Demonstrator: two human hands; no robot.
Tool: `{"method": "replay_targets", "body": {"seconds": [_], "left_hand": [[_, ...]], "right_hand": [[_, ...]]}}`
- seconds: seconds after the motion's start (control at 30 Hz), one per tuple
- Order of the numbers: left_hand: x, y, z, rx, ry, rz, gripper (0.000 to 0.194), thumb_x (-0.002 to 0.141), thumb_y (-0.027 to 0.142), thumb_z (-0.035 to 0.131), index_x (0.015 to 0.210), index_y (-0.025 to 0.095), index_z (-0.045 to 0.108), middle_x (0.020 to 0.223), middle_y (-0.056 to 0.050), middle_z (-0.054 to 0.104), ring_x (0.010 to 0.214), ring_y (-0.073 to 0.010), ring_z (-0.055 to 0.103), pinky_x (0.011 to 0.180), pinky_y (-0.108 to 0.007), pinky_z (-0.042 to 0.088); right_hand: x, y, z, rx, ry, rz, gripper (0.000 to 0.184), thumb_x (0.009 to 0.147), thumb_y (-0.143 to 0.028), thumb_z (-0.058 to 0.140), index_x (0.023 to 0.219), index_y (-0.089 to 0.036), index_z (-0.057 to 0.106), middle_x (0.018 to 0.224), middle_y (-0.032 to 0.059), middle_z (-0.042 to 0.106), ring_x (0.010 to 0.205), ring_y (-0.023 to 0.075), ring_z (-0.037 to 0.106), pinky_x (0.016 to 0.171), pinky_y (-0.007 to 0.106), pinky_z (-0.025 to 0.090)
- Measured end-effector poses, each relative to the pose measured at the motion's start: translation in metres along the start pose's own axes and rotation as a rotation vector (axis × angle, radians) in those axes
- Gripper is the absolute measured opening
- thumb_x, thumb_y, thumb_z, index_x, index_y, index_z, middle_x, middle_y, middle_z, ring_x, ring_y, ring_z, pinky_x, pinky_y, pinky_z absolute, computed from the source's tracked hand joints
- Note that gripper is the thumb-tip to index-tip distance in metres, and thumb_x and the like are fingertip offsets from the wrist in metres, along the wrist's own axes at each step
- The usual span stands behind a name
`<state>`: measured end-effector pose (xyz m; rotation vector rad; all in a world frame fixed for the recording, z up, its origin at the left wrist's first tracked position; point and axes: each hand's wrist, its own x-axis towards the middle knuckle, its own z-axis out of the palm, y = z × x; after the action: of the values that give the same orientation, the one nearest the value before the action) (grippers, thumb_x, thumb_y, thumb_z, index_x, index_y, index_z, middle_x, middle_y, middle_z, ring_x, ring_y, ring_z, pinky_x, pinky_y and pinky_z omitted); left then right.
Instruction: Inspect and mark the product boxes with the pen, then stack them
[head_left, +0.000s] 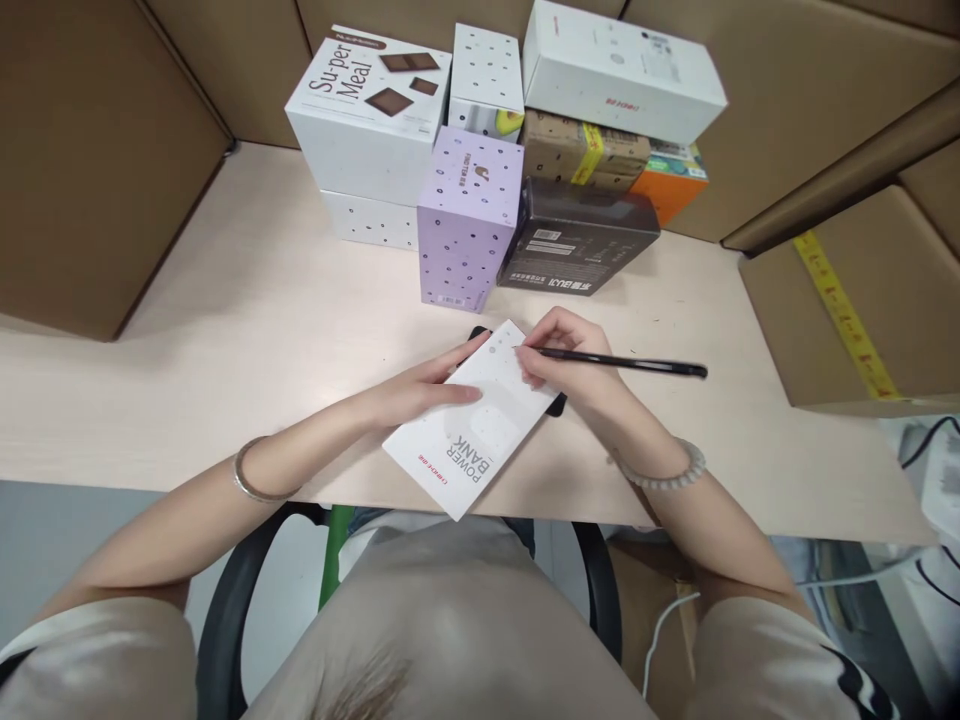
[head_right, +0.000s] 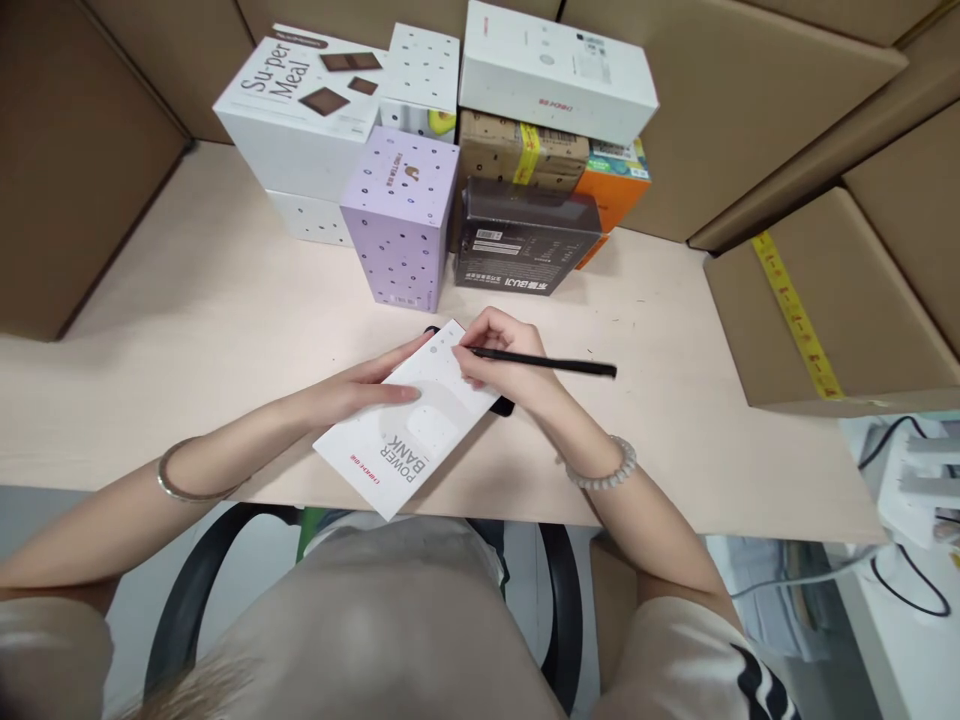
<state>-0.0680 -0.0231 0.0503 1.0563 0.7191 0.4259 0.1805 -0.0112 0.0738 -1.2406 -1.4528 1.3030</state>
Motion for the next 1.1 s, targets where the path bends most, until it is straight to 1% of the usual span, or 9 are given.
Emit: {"method": "replay_targets", "body": {"seconds": [0.1, 0.2, 0.37, 0.63, 0.83, 0.9, 0.97, 1.03, 1.1], "left_hand": [[0.001, -0.002, -0.003, -0.016, -0.015, 0.01, 0.105, 0.093, 0.039, 0.081, 0.178, 0.039, 0.019, 0.161, -0.011, 0.064, 0.111, -0.0264, 0.075, 0.079, -0.03, 0.059], [0.001, -0.005, -0.004, -0.017, -0.014, -0.001, 0.103, 0.094, 0.039, 0.08, 0.178, 0.039, 0.019, 0.154, -0.011, 0.069, 0.105, -0.0248, 0.076, 0.078, -0.03, 0.06], [0.0, -0.007, -0.003, -0.015, -0.012, 0.04, 0.099, 0.094, 0.04, 0.08, 0.177, 0.037, 0.025, 0.153, -0.012, 0.069, 0.11, -0.026, 0.076, 0.081, -0.032, 0.06], [-0.004, -0.005, -0.001, -0.004, -0.031, 0.058, 0.098, 0.096, 0.039, 0.077, 0.178, 0.036, 0.023, 0.142, -0.01, 0.073, 0.104, -0.0225, 0.073, 0.079, -0.029, 0.058], [-0.004, -0.008, -0.002, 0.005, -0.021, 0.06, 0.099, 0.097, 0.039, 0.077, 0.178, 0.037, 0.021, 0.151, -0.01, 0.068, 0.107, -0.0226, 0.072, 0.082, -0.03, 0.058], [-0.005, -0.007, -0.002, 0.007, -0.02, 0.054, 0.097, 0.097, 0.04, 0.078, 0.177, 0.037, 0.024, 0.153, -0.011, 0.068, 0.109, -0.024, 0.073, 0.082, -0.03, 0.058], [-0.006, -0.007, -0.001, 0.012, -0.032, 0.041, 0.095, 0.096, 0.041, 0.079, 0.176, 0.038, 0.027, 0.156, -0.011, 0.066, 0.114, -0.026, 0.073, 0.085, -0.032, 0.059], [-0.006, -0.005, -0.001, 0.018, -0.047, 0.03, 0.094, 0.095, 0.041, 0.08, 0.175, 0.039, 0.03, 0.161, -0.01, 0.064, 0.121, -0.0284, 0.072, 0.088, -0.034, 0.06], [-0.007, -0.004, -0.002, 0.028, -0.063, 0.031, 0.094, 0.095, 0.041, 0.08, 0.175, 0.041, 0.031, 0.163, -0.009, 0.062, 0.124, -0.0297, 0.072, 0.089, -0.034, 0.061]], "right_hand": [[0.014, -0.001, 0.003, -0.008, -0.028, 0.024, 0.034, 0.072, -0.038, 0.091, 0.07, -0.023, 0.06, 0.057, -0.0032, 0.068, 0.047, 0.0102, 0.061, 0.047, 0.023, 0.053], [0.02, 0.0, 0.006, -0.019, -0.037, 0.058, 0.032, 0.073, -0.039, 0.089, 0.069, -0.023, 0.06, 0.053, -0.004, 0.065, 0.042, 0.0087, 0.056, 0.042, 0.022, 0.049], [0.018, 0.001, 0.009, -0.033, -0.02, 0.077, 0.029, 0.075, -0.036, 0.085, 0.069, -0.023, 0.061, 0.05, -0.0042, 0.064, 0.041, 0.0085, 0.054, 0.041, 0.02, 0.046], [0.016, 0.003, 0.009, -0.072, -0.001, 0.095, 0.024, 0.076, -0.031, 0.083, 0.069, -0.023, 0.062, 0.051, -0.004, 0.065, 0.042, 0.009, 0.055, 0.041, 0.021, 0.044], [0.011, 0.003, 0.013, -0.086, 0.027, 0.081, 0.025, 0.075, -0.036, 0.083, 0.069, -0.024, 0.062, 0.051, -0.0042, 0.064, 0.041, 0.0097, 0.055, 0.042, 0.023, 0.043], [0.008, 0.004, 0.012, -0.079, 0.074, 0.032, 0.027, 0.074, -0.038, 0.082, 0.069, -0.025, 0.06, 0.05, -0.0055, 0.062, 0.039, 0.0099, 0.052, 0.041, 0.024, 0.041], [0.005, 0.006, 0.005, -0.113, 0.192, -0.043, 0.025, 0.076, -0.038, 0.08, 0.071, -0.027, 0.058, 0.052, -0.0065, 0.06, 0.04, 0.0109, 0.051, 0.042, 0.026, 0.041], [0.004, 0.007, -0.008, -0.237, 0.34, -0.132, 0.021, 0.081, -0.035, 0.077, 0.075, -0.028, 0.059, 0.06, -0.0047, 0.063, 0.048, 0.0135, 0.056, 0.049, 0.029, 0.045], [0.005, 0.008, -0.024, -0.468, 0.445, -0.202, 0.016, 0.086, -0.033, 0.074, 0.077, -0.028, 0.062, 0.072, -0.0002, 0.067, 0.062, 0.0176, 0.062, 0.062, 0.034, 0.051]]}}
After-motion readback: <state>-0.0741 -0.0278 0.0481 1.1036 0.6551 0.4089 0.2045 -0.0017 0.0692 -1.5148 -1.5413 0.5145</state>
